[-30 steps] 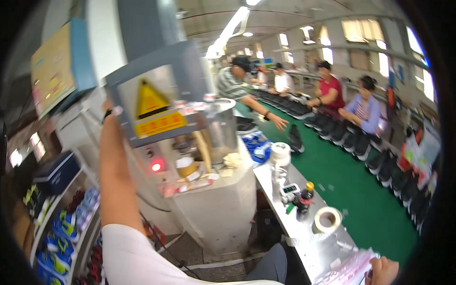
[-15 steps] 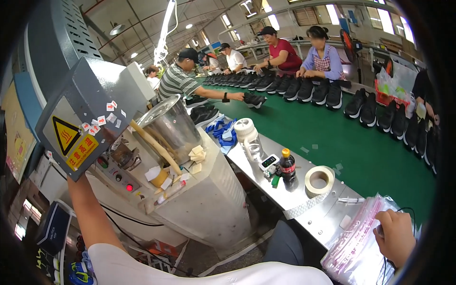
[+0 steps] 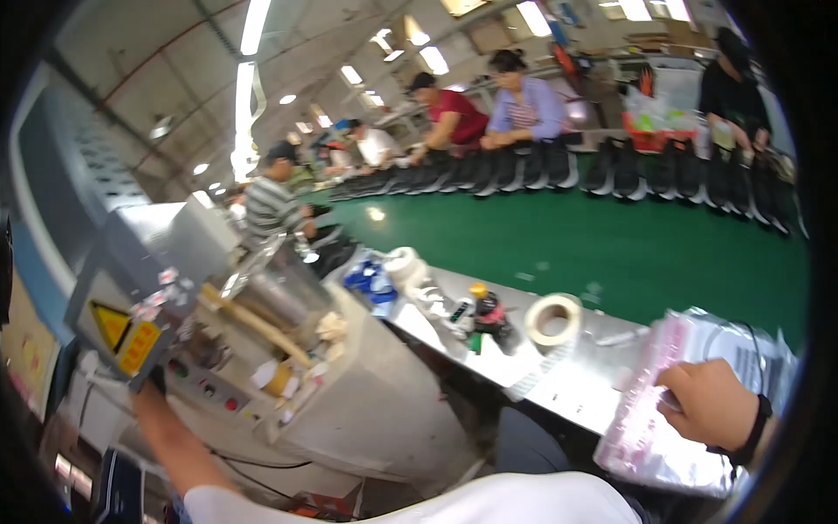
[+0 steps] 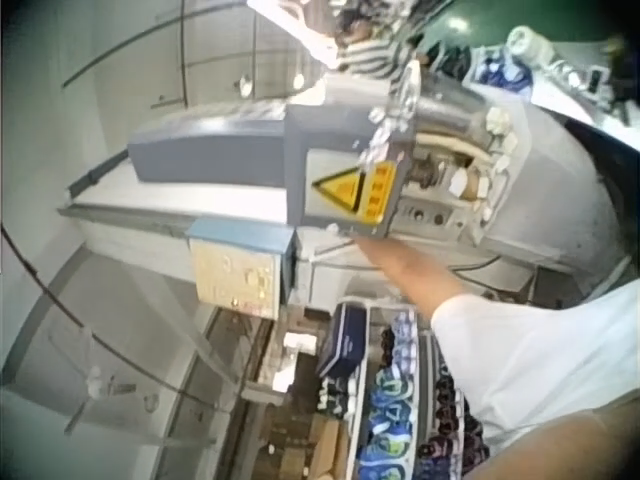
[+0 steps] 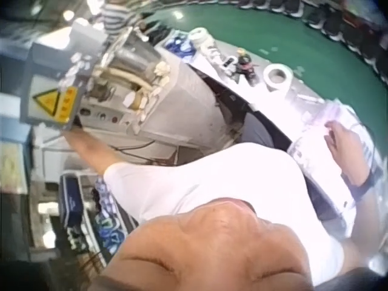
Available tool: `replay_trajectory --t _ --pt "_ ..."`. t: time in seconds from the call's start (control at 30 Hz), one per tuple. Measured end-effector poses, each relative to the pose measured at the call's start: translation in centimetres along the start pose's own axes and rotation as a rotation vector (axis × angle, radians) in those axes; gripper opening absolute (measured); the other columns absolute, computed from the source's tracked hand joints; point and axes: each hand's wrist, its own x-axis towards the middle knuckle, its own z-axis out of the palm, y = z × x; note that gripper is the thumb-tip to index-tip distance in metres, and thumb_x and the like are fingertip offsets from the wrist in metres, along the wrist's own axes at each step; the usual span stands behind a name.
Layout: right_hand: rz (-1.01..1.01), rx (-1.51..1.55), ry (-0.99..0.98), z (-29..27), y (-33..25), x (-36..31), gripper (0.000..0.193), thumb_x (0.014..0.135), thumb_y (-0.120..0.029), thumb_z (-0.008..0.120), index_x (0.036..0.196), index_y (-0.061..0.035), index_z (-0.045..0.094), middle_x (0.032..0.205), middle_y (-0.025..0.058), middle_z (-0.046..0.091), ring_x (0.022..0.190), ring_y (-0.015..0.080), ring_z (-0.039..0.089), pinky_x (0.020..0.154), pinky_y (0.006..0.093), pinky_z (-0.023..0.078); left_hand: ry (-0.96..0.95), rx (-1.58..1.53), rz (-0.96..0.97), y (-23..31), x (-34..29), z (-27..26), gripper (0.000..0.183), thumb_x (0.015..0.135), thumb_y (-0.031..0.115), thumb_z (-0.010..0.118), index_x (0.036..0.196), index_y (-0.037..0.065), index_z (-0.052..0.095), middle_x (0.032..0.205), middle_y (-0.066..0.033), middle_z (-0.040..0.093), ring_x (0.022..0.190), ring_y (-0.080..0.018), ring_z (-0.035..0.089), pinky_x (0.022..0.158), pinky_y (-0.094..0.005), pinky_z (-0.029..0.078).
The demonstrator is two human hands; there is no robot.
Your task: The recorder is placing small shoe-related components into plastic bags at a manufacturing workstation.
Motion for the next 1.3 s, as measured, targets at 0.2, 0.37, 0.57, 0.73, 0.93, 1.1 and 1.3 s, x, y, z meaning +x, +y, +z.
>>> replay_trajectory --t 0.2,0.37,0.57,0.73,0.93,1.1,1.3 --pt "-0.120 0.060 0.118 1.2 0.8 2.8 0.014 0.077 -0.015 0.061 0.085 -0.0054 0.055 0.070 0.0124 0.057 0.066 0.0308 0.057 0.058 0.0394 0.045 -0.166 -0.153 -0.032 -1.1 -11.0 7.2 0.043 0.094 0.038 0.034 0.094 0.001 0.057 0.074 -0.0153 0.058 0.070 -0.0293 0.055 0.066 -0.0395 0.043" --pt "-0.462 -0.084 0.155 5.3 2.6 6.8 0.020 0.076 -0.020 0.064 0.073 -0.0061 0.049 0.071 0.0079 0.050 0.069 0.0259 0.051 0.057 0.0363 0.043 -0.473 -0.516 -0.185 7.8 -26.9 6.3 0.028 0.093 0.021 0.041 0.075 0.004 0.053 0.062 -0.0026 0.042 0.059 -0.0133 0.044 0.053 -0.0261 0.036" --pt "-0.604 -0.261 0.025 8.7 0.9 7.4 0.028 0.077 -0.032 0.062 0.070 -0.0105 0.046 0.072 0.0019 0.047 0.067 0.0172 0.050 0.050 0.0307 0.041 -1.565 -0.943 -0.552 29.3 -42.7 1.9 0.017 0.087 0.013 0.052 0.083 0.000 0.061 0.071 -0.0060 0.060 0.059 -0.0110 0.055 0.051 -0.0237 0.043" --pt "-0.039 0.102 0.195 1.4 1.1 -1.8 0.019 0.078 -0.022 0.066 0.083 -0.0069 0.055 0.081 0.0063 0.056 0.059 0.0255 0.055 0.050 0.0318 0.045 -1.863 -1.121 -0.625 36.9 -51.0 4.4 0.023 0.087 0.014 0.054 0.104 0.000 0.056 0.085 -0.0066 0.062 0.072 -0.0126 0.059 0.061 -0.0236 0.047" --pt "0.672 0.399 1.390 -6.4 -0.8 -26.8 0.039 0.094 -0.034 0.039 0.062 -0.0103 0.041 0.055 0.0006 0.041 0.049 0.0085 0.040 0.044 0.0226 0.033 -1.863 -0.908 -0.635 41.8 -59.8 11.4 0.057 0.080 0.020 0.059 0.129 0.004 0.034 0.112 -0.0093 0.048 0.086 -0.0167 0.054 0.061 -0.0270 0.047" --pt "0.846 0.803 2.017 -3.8 -8.8 -47.2 0.045 0.092 -0.039 0.042 0.055 -0.0180 0.030 0.046 -0.0038 0.029 0.037 0.0066 0.026 0.034 0.0232 0.024 -2.009 -1.059 -0.613 43.0 -62.6 15.5 0.043 0.078 0.009 0.056 0.117 -0.002 0.043 0.106 -0.0134 0.053 0.090 -0.0250 0.053 0.069 -0.0363 0.047" --pt "1.839 -0.613 0.981 1.4 -4.2 -55.6 0.042 0.089 -0.040 0.046 0.071 -0.0032 0.056 0.063 0.0108 0.057 0.061 0.0296 0.058 0.053 0.0371 0.044 -1.864 -1.039 -0.124 44.1 -61.9 14.1 0.040 0.075 0.007 0.060 0.108 -0.013 0.052 0.106 -0.0210 0.058 0.091 -0.0295 0.053 0.082 -0.0372 0.042"
